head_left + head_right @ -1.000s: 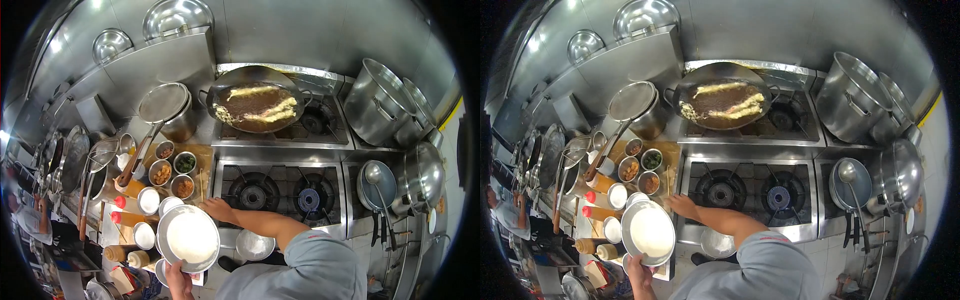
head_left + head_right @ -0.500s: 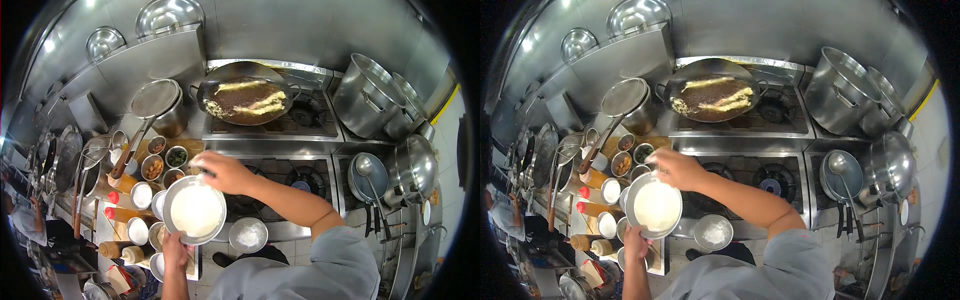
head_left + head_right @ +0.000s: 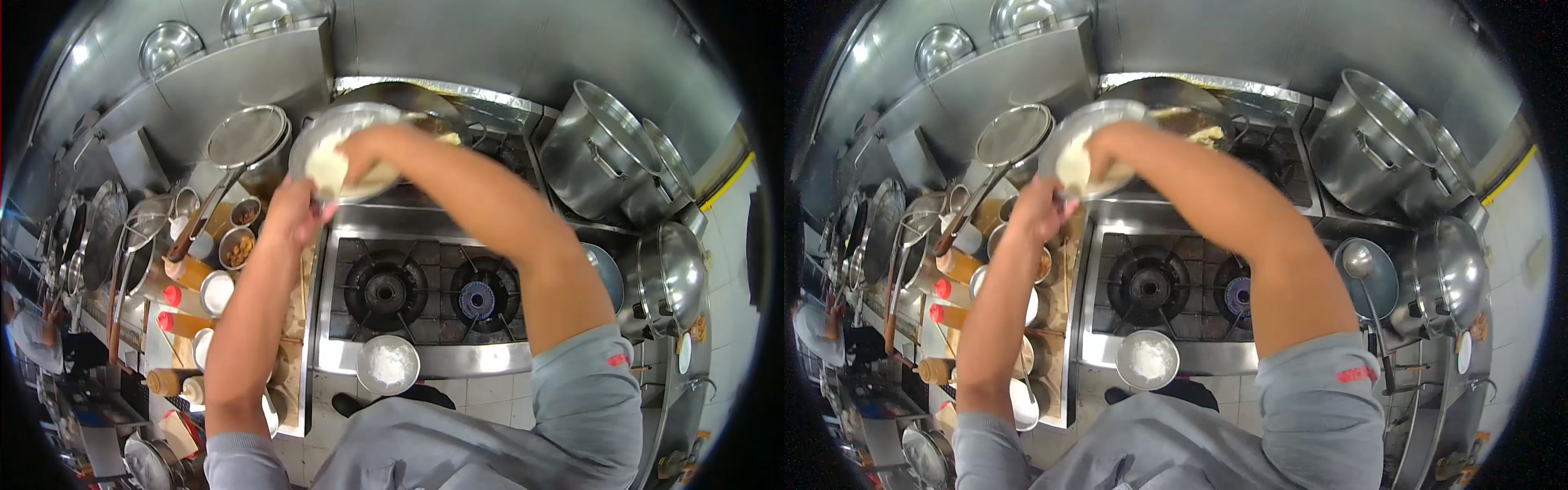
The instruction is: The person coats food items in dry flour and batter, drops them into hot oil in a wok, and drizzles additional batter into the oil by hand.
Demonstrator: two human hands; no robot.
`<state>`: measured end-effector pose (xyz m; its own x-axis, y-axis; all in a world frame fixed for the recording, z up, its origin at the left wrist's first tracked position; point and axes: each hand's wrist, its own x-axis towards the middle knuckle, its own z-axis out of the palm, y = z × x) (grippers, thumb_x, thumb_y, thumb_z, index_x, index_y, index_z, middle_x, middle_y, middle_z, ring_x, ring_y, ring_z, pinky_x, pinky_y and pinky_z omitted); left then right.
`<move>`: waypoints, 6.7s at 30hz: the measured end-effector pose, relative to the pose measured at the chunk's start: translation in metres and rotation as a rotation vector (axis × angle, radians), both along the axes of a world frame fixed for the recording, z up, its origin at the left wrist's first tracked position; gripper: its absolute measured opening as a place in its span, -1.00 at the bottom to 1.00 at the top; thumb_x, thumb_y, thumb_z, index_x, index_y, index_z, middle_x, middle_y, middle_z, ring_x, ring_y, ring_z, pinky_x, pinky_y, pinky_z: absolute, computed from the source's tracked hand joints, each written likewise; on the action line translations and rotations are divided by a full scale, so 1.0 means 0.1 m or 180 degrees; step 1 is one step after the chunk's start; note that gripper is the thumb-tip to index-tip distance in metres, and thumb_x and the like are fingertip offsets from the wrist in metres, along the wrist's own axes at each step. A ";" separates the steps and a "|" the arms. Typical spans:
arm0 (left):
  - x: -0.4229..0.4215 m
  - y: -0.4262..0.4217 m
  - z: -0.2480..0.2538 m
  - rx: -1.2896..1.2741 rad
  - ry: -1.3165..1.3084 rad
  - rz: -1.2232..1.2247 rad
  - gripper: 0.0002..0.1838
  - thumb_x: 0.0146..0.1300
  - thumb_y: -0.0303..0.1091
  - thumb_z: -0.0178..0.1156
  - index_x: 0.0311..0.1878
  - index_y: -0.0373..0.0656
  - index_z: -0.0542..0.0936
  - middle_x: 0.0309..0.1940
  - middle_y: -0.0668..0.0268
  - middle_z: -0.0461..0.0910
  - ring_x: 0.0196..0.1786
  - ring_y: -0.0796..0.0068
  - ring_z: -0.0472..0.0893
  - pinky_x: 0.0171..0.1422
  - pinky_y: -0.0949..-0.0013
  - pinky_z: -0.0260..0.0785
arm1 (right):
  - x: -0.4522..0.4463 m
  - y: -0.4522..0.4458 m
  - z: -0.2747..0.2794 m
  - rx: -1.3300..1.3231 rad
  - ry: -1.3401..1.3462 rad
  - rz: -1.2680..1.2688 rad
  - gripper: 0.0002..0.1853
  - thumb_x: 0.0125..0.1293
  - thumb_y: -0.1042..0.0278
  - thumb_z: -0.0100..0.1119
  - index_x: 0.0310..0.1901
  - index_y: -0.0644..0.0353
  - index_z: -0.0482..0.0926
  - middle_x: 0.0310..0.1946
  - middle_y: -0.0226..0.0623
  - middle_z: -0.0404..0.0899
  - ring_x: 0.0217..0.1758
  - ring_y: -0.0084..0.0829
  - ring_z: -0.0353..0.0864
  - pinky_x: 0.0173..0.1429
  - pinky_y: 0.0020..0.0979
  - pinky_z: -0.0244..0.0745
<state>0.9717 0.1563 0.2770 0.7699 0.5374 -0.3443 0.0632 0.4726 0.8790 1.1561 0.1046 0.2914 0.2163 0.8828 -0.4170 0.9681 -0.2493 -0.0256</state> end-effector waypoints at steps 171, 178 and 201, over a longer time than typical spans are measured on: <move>-0.22 0.45 0.29 0.0745 0.0347 0.0403 -0.73 0.15 -0.54 -0.05 -0.06 -0.32 0.27 -0.31 0.11 0.49 -0.50 0.39 0.56 -0.58 0.52 0.44 | 1.15 -1.17 1.14 0.2039 -0.0095 -0.1072 -0.74 0.16 0.30 0.11 -0.15 0.16 0.65 -0.26 -0.19 0.68 -0.23 -0.33 0.67 -0.11 -0.37 0.53; -0.26 0.47 0.27 0.0786 0.0311 0.0357 -0.67 0.14 -0.55 -0.08 0.01 -0.29 0.26 -0.31 0.13 0.50 -0.49 0.41 0.56 -0.56 0.53 0.47 | 1.17 -0.81 0.94 0.1962 -0.0564 -0.0220 -0.74 0.12 0.24 0.12 -0.19 0.12 0.66 -0.26 -0.15 0.66 -0.22 -0.24 0.64 -0.10 -0.31 0.48; -0.16 0.48 0.18 0.0674 0.0355 0.0365 -0.68 0.14 -0.51 -0.05 0.01 -0.18 0.32 -0.30 0.17 0.50 -0.43 0.39 0.56 -0.53 0.47 0.42 | 1.88 -1.03 0.57 0.2273 -0.0636 -0.1347 -0.62 0.06 0.35 0.17 -0.02 0.16 0.61 -0.16 -0.16 0.66 -0.16 -0.33 0.66 0.00 -0.36 0.51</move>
